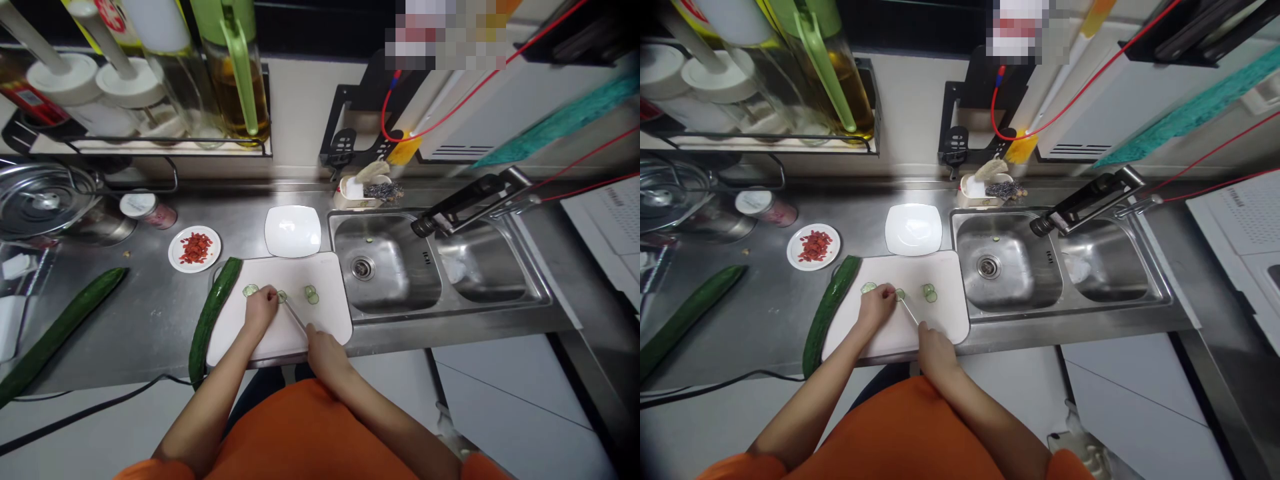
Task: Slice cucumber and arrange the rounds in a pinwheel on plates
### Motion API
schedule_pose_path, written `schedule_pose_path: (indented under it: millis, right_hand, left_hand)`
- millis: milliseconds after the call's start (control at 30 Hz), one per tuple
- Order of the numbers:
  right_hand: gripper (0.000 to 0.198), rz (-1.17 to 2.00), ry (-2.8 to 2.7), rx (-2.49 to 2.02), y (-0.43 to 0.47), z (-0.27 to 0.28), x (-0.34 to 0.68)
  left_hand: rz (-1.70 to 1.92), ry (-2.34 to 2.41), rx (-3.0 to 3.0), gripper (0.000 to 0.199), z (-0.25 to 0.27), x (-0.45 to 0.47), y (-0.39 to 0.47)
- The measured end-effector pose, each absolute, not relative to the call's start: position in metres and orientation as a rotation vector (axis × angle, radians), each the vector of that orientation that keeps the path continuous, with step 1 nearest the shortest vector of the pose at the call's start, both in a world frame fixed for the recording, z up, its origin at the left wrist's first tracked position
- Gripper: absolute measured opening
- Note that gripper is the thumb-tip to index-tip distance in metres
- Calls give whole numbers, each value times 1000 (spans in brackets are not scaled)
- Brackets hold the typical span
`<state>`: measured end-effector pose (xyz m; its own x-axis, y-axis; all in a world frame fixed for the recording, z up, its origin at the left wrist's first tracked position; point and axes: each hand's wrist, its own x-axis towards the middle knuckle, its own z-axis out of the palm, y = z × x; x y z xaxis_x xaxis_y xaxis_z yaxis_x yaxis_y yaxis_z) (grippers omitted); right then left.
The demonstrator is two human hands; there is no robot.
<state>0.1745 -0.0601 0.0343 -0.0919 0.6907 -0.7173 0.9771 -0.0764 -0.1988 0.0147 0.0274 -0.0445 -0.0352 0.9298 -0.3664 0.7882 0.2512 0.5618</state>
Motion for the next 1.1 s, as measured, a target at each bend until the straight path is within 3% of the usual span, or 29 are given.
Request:
schedule_pose_path:
  millis: [1100]
  right_hand:
    - [39,-1102,1678,1752,-74,46,198]
  left_hand:
    - [303,1930,1383,15,-34,-13,34]
